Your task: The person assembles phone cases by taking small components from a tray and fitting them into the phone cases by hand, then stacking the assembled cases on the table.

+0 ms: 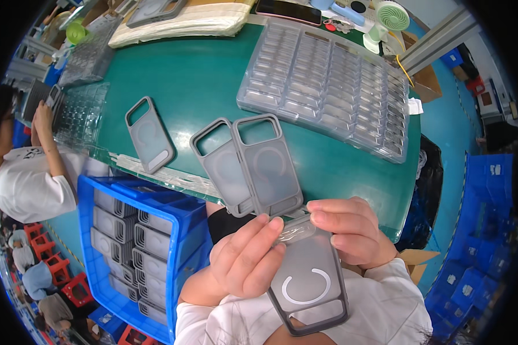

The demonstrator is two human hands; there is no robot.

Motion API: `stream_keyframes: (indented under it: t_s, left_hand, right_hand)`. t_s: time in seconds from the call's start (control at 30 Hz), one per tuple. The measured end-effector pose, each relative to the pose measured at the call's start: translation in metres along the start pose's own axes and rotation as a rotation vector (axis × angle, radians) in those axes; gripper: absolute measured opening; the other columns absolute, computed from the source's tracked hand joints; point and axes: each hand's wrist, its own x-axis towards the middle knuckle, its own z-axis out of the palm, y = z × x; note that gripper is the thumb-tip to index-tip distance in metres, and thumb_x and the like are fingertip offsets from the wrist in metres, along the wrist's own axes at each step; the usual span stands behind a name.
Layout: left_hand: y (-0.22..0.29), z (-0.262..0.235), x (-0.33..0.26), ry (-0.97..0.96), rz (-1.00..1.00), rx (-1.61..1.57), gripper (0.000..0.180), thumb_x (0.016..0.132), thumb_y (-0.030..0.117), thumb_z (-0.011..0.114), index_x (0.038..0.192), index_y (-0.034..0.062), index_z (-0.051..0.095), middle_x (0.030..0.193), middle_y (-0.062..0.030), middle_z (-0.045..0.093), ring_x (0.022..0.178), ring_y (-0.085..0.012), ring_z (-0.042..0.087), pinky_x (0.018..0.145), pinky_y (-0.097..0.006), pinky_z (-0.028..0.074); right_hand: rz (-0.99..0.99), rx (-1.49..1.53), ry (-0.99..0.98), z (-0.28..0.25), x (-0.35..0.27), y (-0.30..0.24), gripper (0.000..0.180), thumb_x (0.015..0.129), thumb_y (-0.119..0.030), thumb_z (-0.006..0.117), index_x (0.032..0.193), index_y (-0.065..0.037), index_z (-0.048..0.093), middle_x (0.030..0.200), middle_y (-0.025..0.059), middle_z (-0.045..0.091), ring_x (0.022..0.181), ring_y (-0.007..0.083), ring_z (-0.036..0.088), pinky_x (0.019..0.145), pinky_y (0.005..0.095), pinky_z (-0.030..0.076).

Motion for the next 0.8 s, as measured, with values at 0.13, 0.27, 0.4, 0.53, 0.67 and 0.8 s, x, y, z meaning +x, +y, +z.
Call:
stream_keyframes:
  t_s: [0.13, 0.27, 0.4, 0.53, 0.67, 0.8]
  left_hand:
    - [0.000, 0.000, 0.000, -0.008, -0.010, 0.004, 0.012, 0.073, 0.002, 0.064, 0.084, 0.0036, 0.060, 0.100, -0.0158, 0.066, 0.087, -0.0272, 0.066, 0.061, -0.025, 0.050]
    - [-0.001, -0.002, 0.000, -0.016, 0.006, 0.026, 0.012, 0.072, 0.002, 0.065, 0.083, 0.0035, 0.061, 0.100, -0.0152, 0.066, 0.086, -0.0266, 0.066, 0.062, -0.025, 0.051]
    - [-0.001, -0.002, 0.001, -0.005, 0.031, 0.088, 0.014, 0.072, 0.002, 0.067, 0.086, 0.0025, 0.065, 0.100, -0.0148, 0.065, 0.086, -0.0262, 0.066, 0.062, -0.024, 0.052]
    - [-0.002, -0.003, -0.001, -0.031, 0.012, 0.119, 0.015, 0.072, 0.003, 0.068, 0.087, 0.0023, 0.067, 0.099, -0.0140, 0.065, 0.085, -0.0259, 0.066, 0.063, -0.024, 0.052]
    - [-0.004, 0.004, -0.003, 0.051, 0.038, 0.126, 0.015, 0.068, 0.005, 0.072, 0.083, 0.0055, 0.068, 0.092, -0.0074, 0.060, 0.084, -0.0232, 0.061, 0.066, -0.027, 0.054]
    - [-0.003, 0.007, -0.004, 0.103, 0.101, 0.248, 0.016, 0.065, 0.006, 0.074, 0.079, 0.0100, 0.069, 0.085, -0.0017, 0.050, 0.082, -0.0196, 0.055, 0.072, -0.032, 0.054]
  right_hand:
    - [0.003, -0.031, -0.006, 0.000, 0.001, 0.000, 0.025, 0.073, 0.002, 0.063, 0.093, -0.002, 0.048, 0.105, 0.0199, 0.061, 0.087, 0.0332, 0.066, 0.051, 0.0295, 0.053]
    - [0.010, -0.065, -0.019, 0.000, 0.003, -0.003, 0.027, 0.072, 0.003, 0.064, 0.095, -0.003, 0.050, 0.106, 0.0184, 0.061, 0.089, 0.0321, 0.066, 0.051, 0.0287, 0.053]
    - [0.018, -0.105, -0.032, -0.001, 0.006, -0.005, 0.027, 0.070, 0.002, 0.066, 0.095, -0.003, 0.057, 0.104, 0.0152, 0.062, 0.089, 0.0295, 0.066, 0.054, 0.0269, 0.053]
    - [-0.070, -0.302, -0.114, 0.000, 0.010, -0.003, 0.019, 0.068, 0.000, 0.070, 0.086, -0.005, 0.066, 0.102, 0.0092, 0.061, 0.085, 0.0231, 0.065, 0.058, 0.0237, 0.053]
    - [-0.096, -0.423, -0.137, 0.000, 0.008, -0.004, 0.026, 0.065, -0.006, 0.075, 0.090, -0.011, 0.069, 0.105, 0.0002, 0.058, 0.090, 0.0182, 0.058, 0.063, 0.0259, 0.046]
    - [-0.204, -0.529, -0.168, -0.006, 0.007, -0.003, 0.023, 0.067, -0.009, 0.074, 0.089, -0.015, 0.070, 0.100, -0.0054, 0.061, 0.093, 0.0142, 0.054, 0.076, 0.0290, 0.045]
